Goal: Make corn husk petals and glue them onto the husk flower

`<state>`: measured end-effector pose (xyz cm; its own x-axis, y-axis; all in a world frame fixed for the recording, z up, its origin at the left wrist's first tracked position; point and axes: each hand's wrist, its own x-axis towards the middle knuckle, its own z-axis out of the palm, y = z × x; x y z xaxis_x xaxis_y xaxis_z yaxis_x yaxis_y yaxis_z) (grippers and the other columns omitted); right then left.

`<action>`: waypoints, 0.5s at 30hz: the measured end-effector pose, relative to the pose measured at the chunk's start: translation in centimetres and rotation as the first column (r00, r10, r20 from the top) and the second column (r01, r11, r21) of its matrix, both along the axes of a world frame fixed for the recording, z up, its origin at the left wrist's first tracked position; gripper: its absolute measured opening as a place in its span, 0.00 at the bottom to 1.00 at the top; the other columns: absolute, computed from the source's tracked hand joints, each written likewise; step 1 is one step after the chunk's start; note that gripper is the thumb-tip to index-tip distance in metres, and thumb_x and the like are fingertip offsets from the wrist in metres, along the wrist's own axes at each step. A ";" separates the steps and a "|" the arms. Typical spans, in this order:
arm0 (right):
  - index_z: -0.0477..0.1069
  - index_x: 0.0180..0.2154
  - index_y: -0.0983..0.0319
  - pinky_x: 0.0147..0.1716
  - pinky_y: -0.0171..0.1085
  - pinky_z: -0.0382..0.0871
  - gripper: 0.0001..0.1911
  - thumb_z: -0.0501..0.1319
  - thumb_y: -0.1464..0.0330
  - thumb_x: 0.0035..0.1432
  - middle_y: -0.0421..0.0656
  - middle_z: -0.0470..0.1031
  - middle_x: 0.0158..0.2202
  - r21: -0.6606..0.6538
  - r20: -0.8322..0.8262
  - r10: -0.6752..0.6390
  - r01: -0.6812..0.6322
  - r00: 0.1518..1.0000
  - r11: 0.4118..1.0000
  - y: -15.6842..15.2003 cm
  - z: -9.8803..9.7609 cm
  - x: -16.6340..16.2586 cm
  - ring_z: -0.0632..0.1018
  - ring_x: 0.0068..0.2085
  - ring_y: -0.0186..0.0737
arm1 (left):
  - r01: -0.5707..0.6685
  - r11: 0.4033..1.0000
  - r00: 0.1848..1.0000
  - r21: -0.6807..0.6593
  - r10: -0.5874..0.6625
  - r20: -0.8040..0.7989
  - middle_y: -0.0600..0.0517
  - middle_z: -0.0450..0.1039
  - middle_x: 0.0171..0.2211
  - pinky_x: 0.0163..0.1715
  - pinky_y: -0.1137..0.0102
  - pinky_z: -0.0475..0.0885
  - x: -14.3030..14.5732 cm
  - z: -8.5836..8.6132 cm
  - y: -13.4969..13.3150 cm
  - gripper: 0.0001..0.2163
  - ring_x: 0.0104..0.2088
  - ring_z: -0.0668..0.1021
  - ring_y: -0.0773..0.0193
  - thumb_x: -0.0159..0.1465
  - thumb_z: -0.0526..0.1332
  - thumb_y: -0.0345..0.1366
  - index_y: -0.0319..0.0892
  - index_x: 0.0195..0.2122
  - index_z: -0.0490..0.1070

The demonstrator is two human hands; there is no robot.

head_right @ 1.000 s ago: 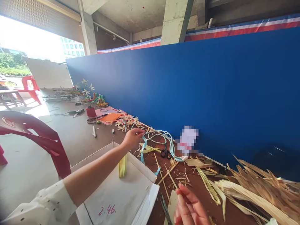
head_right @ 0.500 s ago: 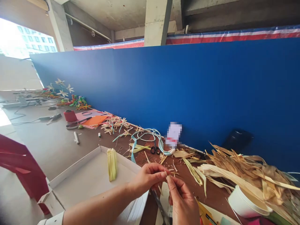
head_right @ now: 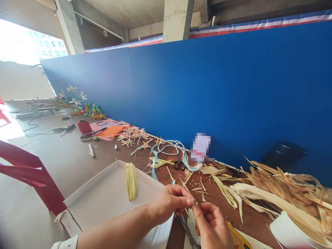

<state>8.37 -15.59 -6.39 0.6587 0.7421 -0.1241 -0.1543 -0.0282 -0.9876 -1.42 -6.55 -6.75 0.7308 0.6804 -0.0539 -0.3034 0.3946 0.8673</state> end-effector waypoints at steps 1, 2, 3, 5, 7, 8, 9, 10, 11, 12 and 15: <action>0.65 0.33 0.60 0.19 0.28 0.54 0.24 0.71 0.55 0.39 0.33 0.64 0.18 0.004 0.013 0.005 -0.005 1.000 1.000 0.0 0.1 -0.1 0.61 0.20 0.28 | 0.007 1.000 1.000 -0.015 -0.008 -0.007 0.54 0.69 0.21 0.17 0.75 0.54 0.0 -0.1 0.1 0.15 0.17 0.64 0.76 0.44 0.72 0.41 0.35 0.26 0.72; 0.64 0.32 0.60 0.18 0.29 0.53 0.23 0.70 0.55 0.40 0.32 0.63 0.18 0.004 0.030 0.018 -0.018 0.999 1.000 -0.1 0.2 -0.1 0.60 0.20 0.28 | 0.018 0.999 1.000 -0.031 -0.018 -0.012 0.54 0.68 0.21 0.17 0.75 0.53 -0.1 -0.1 0.1 0.15 0.16 0.64 0.76 0.43 0.72 0.41 0.36 0.25 0.71; 0.64 0.32 0.60 0.19 0.29 0.53 0.22 0.69 0.55 0.42 0.32 0.62 0.18 -0.003 0.047 0.035 -0.035 0.998 0.999 -0.1 0.3 -0.2 0.60 0.20 0.28 | 0.026 0.998 1.000 -0.049 -0.027 -0.010 0.55 0.67 0.20 0.17 0.75 0.53 -0.1 -0.2 0.2 0.15 0.16 0.63 0.76 0.43 0.72 0.40 0.36 0.25 0.70; 0.64 0.30 0.61 0.19 0.29 0.52 0.21 0.68 0.54 0.44 0.32 0.60 0.17 -0.027 0.072 0.065 -0.063 0.995 0.998 -0.1 0.4 -0.3 0.58 0.20 0.28 | 0.056 0.995 0.998 -0.081 -0.055 0.008 0.56 0.64 0.19 0.17 0.76 0.51 -0.2 -0.3 0.2 0.15 0.17 0.62 0.76 0.43 0.72 0.39 0.36 0.24 0.68; 0.65 0.29 0.61 0.19 0.29 0.52 0.20 0.68 0.54 0.43 0.32 0.59 0.17 -0.046 0.072 0.065 -0.062 0.995 0.997 0.0 0.5 -0.1 0.58 0.20 0.28 | 0.067 0.992 0.997 -0.107 -0.064 0.031 0.57 0.62 0.18 0.17 0.76 0.50 -0.2 -0.4 0.4 0.16 0.18 0.61 0.76 0.44 0.72 0.39 0.36 0.24 0.67; 0.65 0.29 0.61 0.19 0.29 0.52 0.20 0.69 0.54 0.43 0.32 0.59 0.16 -0.044 0.059 0.048 -0.045 0.997 0.998 0.0 0.6 0.1 0.58 0.20 0.29 | 0.060 0.991 0.997 -0.118 -0.055 0.044 0.57 0.61 0.18 0.17 0.76 0.50 -0.1 -0.5 0.5 0.16 0.18 0.61 0.76 0.45 0.72 0.40 0.36 0.24 0.66; 0.65 0.29 0.60 0.19 0.29 0.52 0.20 0.69 0.55 0.42 0.32 0.59 0.16 -0.029 0.039 0.022 -0.021 0.999 0.999 -0.1 0.8 0.4 0.59 0.20 0.29 | 0.046 0.992 0.998 -0.121 -0.040 0.056 0.57 0.60 0.19 0.17 0.77 0.50 -0.1 -0.5 0.6 0.17 0.19 0.61 0.76 0.45 0.71 0.41 0.36 0.24 0.66; 0.65 0.30 0.60 0.19 0.29 0.52 0.20 0.69 0.55 0.42 0.32 0.60 0.17 -0.005 0.015 -0.011 0.011 1.000 1.000 -0.2 1.0 0.8 0.59 0.20 0.29 | 0.020 0.993 0.998 -0.114 -0.013 0.062 0.57 0.60 0.19 0.18 0.77 0.51 0.0 -0.6 0.8 0.17 0.19 0.61 0.77 0.46 0.71 0.42 0.37 0.25 0.65; 0.65 0.30 0.60 0.19 0.28 0.52 0.20 0.69 0.56 0.43 0.32 0.60 0.17 0.028 -0.011 -0.037 0.037 0.999 0.999 -0.3 1.4 1.3 0.60 0.20 0.29 | -0.007 0.996 0.998 -0.090 0.012 0.055 0.57 0.60 0.19 0.18 0.77 0.52 0.0 -0.7 0.9 0.18 0.18 0.61 0.77 0.46 0.70 0.43 0.37 0.25 0.65; 0.65 0.30 0.59 0.18 0.28 0.51 0.19 0.69 0.57 0.43 0.32 0.60 0.17 0.077 -0.030 -0.060 0.062 0.998 0.995 -0.5 2.0 1.7 0.60 0.20 0.28 | -0.046 0.998 0.998 -0.050 0.047 0.033 0.57 0.60 0.18 0.18 0.76 0.53 0.1 -0.7 1.1 0.18 0.18 0.61 0.77 0.47 0.70 0.45 0.37 0.25 0.65; 0.67 0.32 0.59 0.19 0.28 0.54 0.17 0.69 0.58 0.45 0.33 0.61 0.18 0.157 0.027 -0.135 0.129 0.991 0.979 -1.2 4.4 3.0 0.61 0.20 0.28 | -0.185 0.980 0.978 0.069 0.190 -0.080 0.57 0.62 0.17 0.17 0.76 0.56 0.2 -0.7 1.6 0.19 0.16 0.62 0.76 0.46 0.69 0.47 0.37 0.24 0.65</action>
